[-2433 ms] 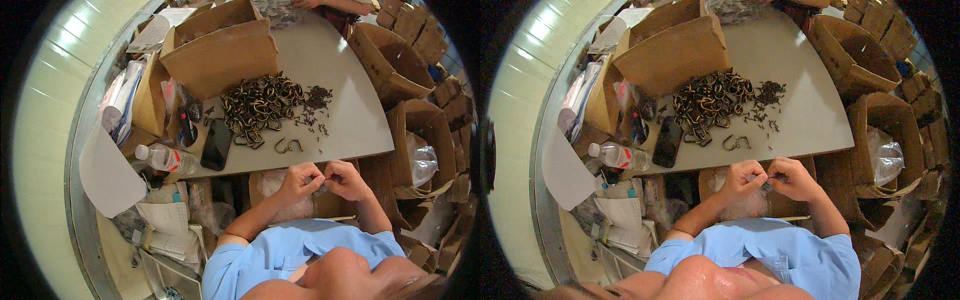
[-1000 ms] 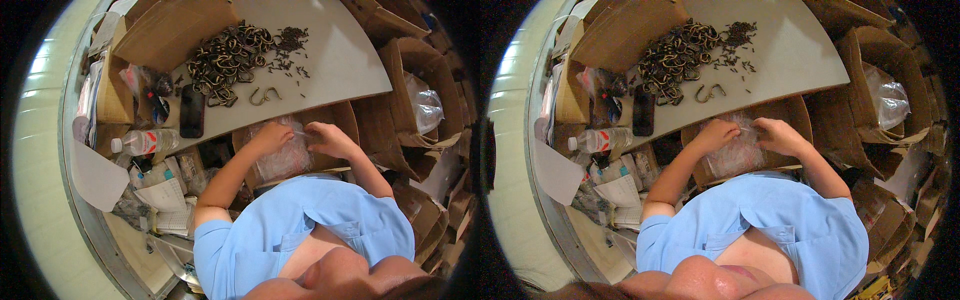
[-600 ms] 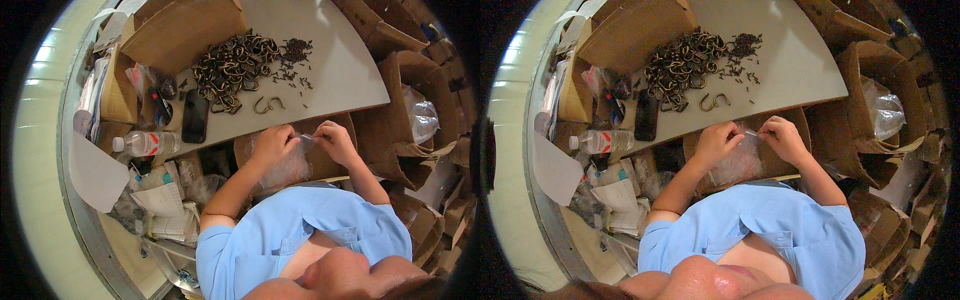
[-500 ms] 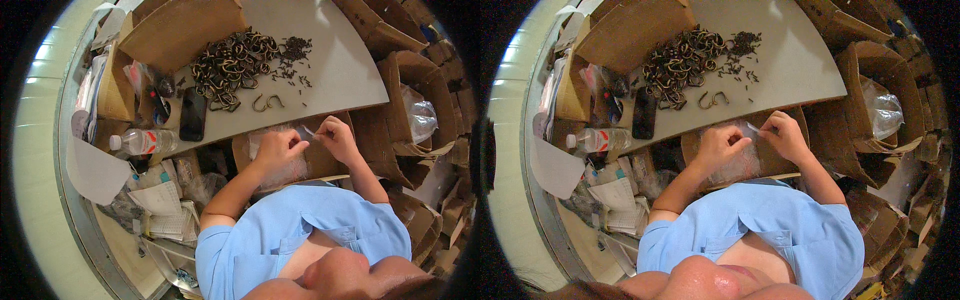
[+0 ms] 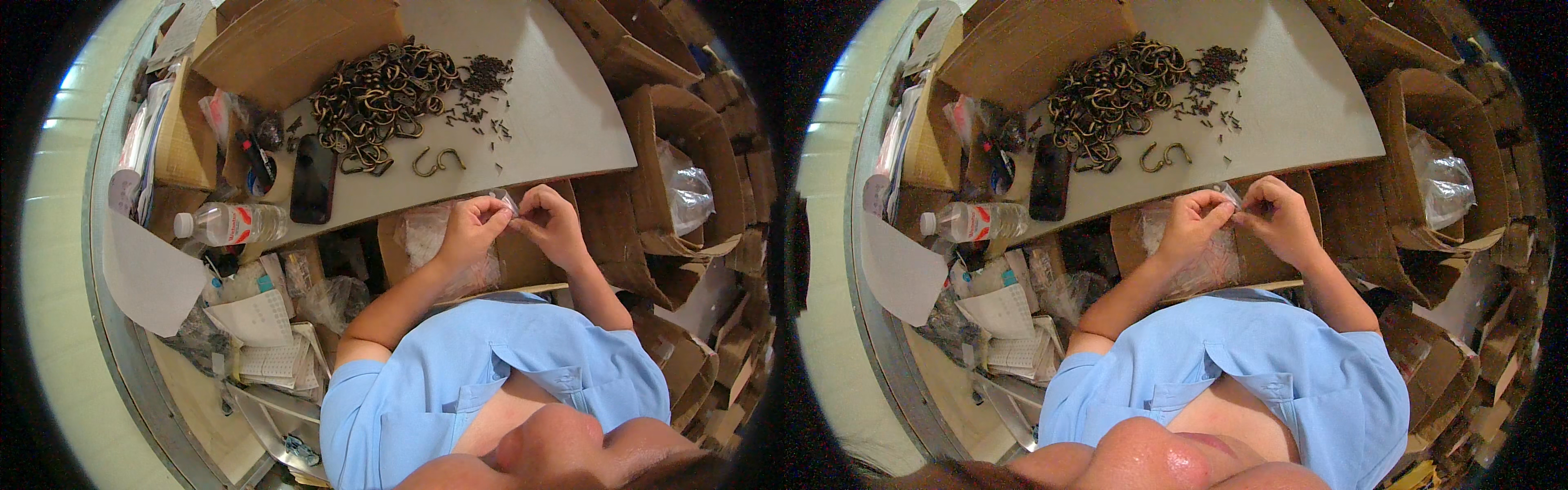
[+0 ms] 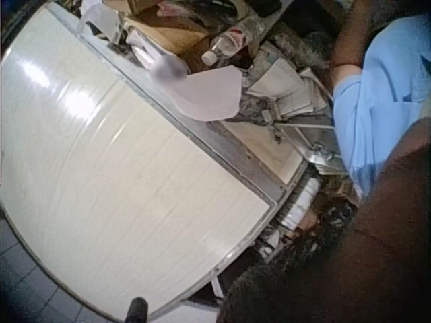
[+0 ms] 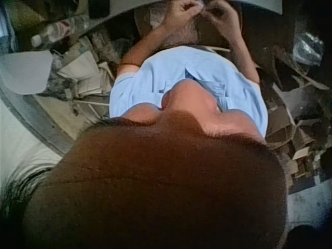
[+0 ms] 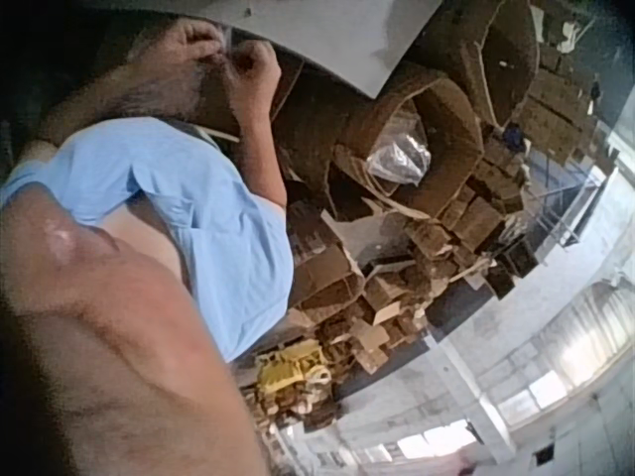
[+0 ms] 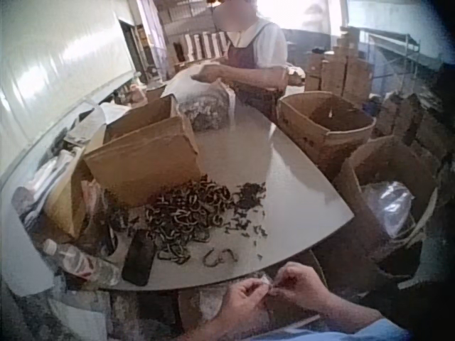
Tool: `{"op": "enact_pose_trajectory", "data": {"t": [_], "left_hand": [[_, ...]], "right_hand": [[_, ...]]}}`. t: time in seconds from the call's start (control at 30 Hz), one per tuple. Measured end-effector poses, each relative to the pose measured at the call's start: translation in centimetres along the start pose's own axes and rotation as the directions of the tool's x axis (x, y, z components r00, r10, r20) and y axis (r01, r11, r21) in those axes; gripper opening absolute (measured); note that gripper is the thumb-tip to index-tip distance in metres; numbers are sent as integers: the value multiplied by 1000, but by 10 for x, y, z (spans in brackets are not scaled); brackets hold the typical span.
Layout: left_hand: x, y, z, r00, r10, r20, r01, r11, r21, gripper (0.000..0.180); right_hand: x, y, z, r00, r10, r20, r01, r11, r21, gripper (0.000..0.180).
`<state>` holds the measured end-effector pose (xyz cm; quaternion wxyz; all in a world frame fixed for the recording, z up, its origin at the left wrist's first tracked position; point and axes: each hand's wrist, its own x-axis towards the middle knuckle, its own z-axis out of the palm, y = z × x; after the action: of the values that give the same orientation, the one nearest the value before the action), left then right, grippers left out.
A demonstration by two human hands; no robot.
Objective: The person picks up metal hooks and screws from a pile on a table and places them into small plastic bags, then places the filled bags into a box.
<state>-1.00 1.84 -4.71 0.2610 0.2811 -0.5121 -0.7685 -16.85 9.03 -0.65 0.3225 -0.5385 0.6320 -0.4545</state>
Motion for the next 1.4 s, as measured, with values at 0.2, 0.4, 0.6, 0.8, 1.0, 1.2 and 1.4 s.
{"op": "enact_pose_trajectory", "data": {"t": [0.2,0.4,0.6,0.8,1.0,1.2,1.4], "left_hand": [[-5,21,12,978,171,-117,-102,890,445,13],[-2,18,19,946,303,-115,-173,771,613,14],[4,24,7,987,109,-119,2,730,684,12],[19,-13,4,989,90,-116,-82,994,70,21],[12,-29,-18,985,-130,-112,135,990,41,58],[9,15,-30,984,54,-170,36,875,483,56],[2,39,0,753,644,132,-472,389,791,47]], "right_hand": [[-6,-4,8,960,-255,-114,220,943,-250,20],[-7,4,15,937,-343,-71,305,898,-317,19],[4,-17,2,882,-467,67,422,718,-554,20],[-4,3,-17,890,-223,399,307,938,-160,30],[7,-21,-32,802,-395,448,528,819,-224,32],[7,-26,-45,784,-356,509,541,793,-279,38],[14,-28,-35,801,-290,524,507,793,-338,36]]}}
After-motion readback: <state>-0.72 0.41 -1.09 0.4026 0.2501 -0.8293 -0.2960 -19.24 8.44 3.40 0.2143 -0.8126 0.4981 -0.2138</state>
